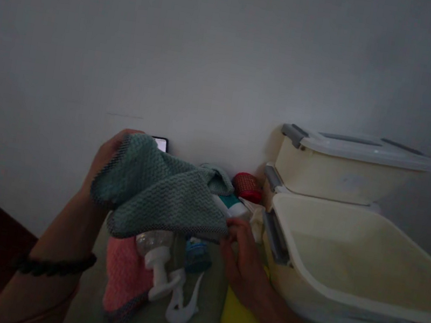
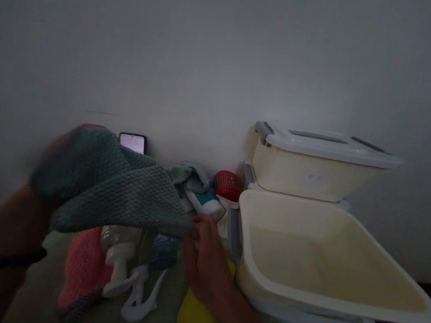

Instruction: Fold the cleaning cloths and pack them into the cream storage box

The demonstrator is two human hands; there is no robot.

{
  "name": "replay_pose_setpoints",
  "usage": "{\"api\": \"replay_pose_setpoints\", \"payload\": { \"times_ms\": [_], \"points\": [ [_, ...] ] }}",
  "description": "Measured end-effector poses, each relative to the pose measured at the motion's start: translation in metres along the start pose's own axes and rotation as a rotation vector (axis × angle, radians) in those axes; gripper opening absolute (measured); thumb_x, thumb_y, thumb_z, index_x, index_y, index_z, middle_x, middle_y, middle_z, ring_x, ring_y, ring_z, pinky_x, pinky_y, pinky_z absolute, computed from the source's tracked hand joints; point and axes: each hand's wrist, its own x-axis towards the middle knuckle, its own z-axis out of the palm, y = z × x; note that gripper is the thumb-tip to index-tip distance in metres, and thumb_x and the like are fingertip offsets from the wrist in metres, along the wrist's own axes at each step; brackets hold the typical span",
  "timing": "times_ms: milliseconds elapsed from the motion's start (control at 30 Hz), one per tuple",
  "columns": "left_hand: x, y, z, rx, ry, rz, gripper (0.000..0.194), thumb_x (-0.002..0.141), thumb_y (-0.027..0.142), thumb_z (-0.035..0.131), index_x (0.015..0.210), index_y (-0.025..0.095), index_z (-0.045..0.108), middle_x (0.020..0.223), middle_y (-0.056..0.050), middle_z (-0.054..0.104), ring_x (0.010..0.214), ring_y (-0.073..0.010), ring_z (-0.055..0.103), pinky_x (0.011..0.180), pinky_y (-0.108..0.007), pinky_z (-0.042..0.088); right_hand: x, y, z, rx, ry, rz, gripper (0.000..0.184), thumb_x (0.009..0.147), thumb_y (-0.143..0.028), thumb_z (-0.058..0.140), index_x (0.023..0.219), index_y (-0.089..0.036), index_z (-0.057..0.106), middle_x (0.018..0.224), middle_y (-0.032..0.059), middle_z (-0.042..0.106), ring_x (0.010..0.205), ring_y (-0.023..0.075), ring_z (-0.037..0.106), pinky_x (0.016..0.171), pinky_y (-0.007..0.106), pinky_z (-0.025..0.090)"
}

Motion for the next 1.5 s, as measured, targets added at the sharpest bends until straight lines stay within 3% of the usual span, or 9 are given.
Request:
{"api": "replay_pose_setpoints", "payload": {
  "times_ms": [100, 233, 433, 567, 700, 867, 1033, 1300, 1500],
  "points": [
    [-0.011, 0.017, 0.016, -0.116, -0.029, -0.057, 0.026, 0.081, 0.032, 0.047, 0.101, 0.020, 0.057, 0.093, -0.002, 0.070, 0.082, -0.0207, 0.064, 0.064, -0.028, 0.051, -0.003, 0.001, -0.001, -0.043, 0.111, -0.152, 0.038, 0.085, -0.016, 0.049, 0.119, -0.024, 0.034, 0.126, 0.0124, 0.034, 0.116, 0.0240, 0.042, 0.090, 0.043, 0.045],
    [-0.024, 0.048, 0.043, -0.171, -0.739, 0.114, 0.029, 0.083, 0.024, 0.052, 0.111, 0.019, 0.057, 0.110, -0.005, 0.067, 0.099, -0.0188, 0.062, 0.082, -0.028, 0.049, -0.002, 0.001, -0.002, -0.107, -0.065, -0.206, 0.054, 0.081, -0.014, 0.053, 0.129, -0.025, 0.032, 0.134, 0.0123, 0.030, 0.124, 0.0259, 0.037, 0.099, 0.046, 0.041],
    [-0.026, 0.049, 0.040, 0.115, -0.763, 0.072, 0.023, 0.086, 0.032, 0.049, 0.100, 0.019, 0.062, 0.096, -0.006, 0.070, 0.087, -0.0202, 0.064, 0.076, -0.030, 0.049, 0.002, 0.002, 0.000, -0.156, -0.256, 0.002, 0.026, 0.081, -0.013, 0.048, 0.107, -0.017, 0.053, 0.108, 0.0128, 0.057, 0.104, 0.0259, 0.054, 0.091, 0.049, 0.047],
    [-0.026, 0.042, 0.041, 0.168, -0.817, -0.013, 0.041, 0.080, 0.041, 0.057, 0.115, 0.020, 0.055, 0.101, -0.008, 0.069, 0.089, -0.0218, 0.065, 0.073, -0.029, 0.049, 0.002, 0.000, -0.001, -0.137, -0.254, -0.091, 0.043, 0.083, -0.010, 0.045, 0.125, -0.017, 0.044, 0.127, 0.0145, 0.050, 0.119, 0.0237, 0.047, 0.100, 0.045, 0.042],
    [-0.025, 0.043, 0.055, 0.237, -0.775, 0.119, 0.028, 0.081, 0.030, 0.053, 0.107, 0.019, 0.057, 0.087, -0.004, 0.069, 0.077, -0.0188, 0.064, 0.065, -0.026, 0.047, 0.001, -0.001, -0.001, -0.110, -0.255, -0.204, 0.050, 0.086, -0.008, 0.040, 0.134, -0.020, 0.034, 0.142, 0.0127, 0.037, 0.131, 0.0207, 0.036, 0.106, 0.042, 0.037],
    [-0.022, 0.046, 0.052, 0.303, -0.640, 0.142, 0.020, 0.080, 0.025, 0.047, 0.095, 0.019, 0.059, 0.080, -0.002, 0.066, 0.073, -0.0186, 0.062, 0.064, -0.026, 0.046, 0.000, -0.002, -0.001, -0.073, -0.197, -0.094, 0.036, 0.087, -0.014, 0.044, 0.123, -0.018, 0.040, 0.129, 0.0143, 0.049, 0.120, 0.0215, 0.048, 0.100, 0.043, 0.043],
    [-0.021, 0.046, 0.037, 0.165, -0.525, 0.165, 0.020, 0.086, 0.033, 0.047, 0.096, 0.021, 0.060, 0.088, -0.001, 0.069, 0.080, -0.0187, 0.063, 0.072, -0.026, 0.047, 0.001, -0.006, -0.003, -0.070, -0.246, -0.061, 0.032, 0.087, -0.017, 0.046, 0.119, -0.020, 0.044, 0.124, 0.0121, 0.051, 0.113, 0.0228, 0.052, 0.096, 0.044, 0.047],
    [-0.024, 0.046, 0.030, -0.170, -0.465, 0.145, 0.011, 0.081, 0.026, 0.054, 0.087, 0.022, 0.061, 0.080, 0.000, 0.066, 0.075, -0.0174, 0.061, 0.066, -0.025, 0.050, -0.003, -0.001, 0.002, -0.007, -0.021, -0.081, 0.057, 0.086, -0.018, 0.049, 0.136, -0.023, 0.021, 0.139, 0.0155, 0.028, 0.124, 0.0247, 0.041, 0.097, 0.045, 0.045],
    [-0.025, 0.052, 0.018, -0.269, 0.101, -0.046, 0.006, 0.069, 0.028, 0.051, 0.067, 0.023, 0.053, 0.071, 0.001, 0.058, 0.072, -0.0193, 0.055, 0.060, -0.028, 0.046, -0.003, 0.001, 0.003, -0.079, -0.060, -0.110, 0.068, 0.088, -0.021, 0.046, 0.143, -0.024, 0.007, 0.140, 0.0191, 0.030, 0.118, 0.0263, 0.048, 0.089, 0.046, 0.051]
  ]
}}
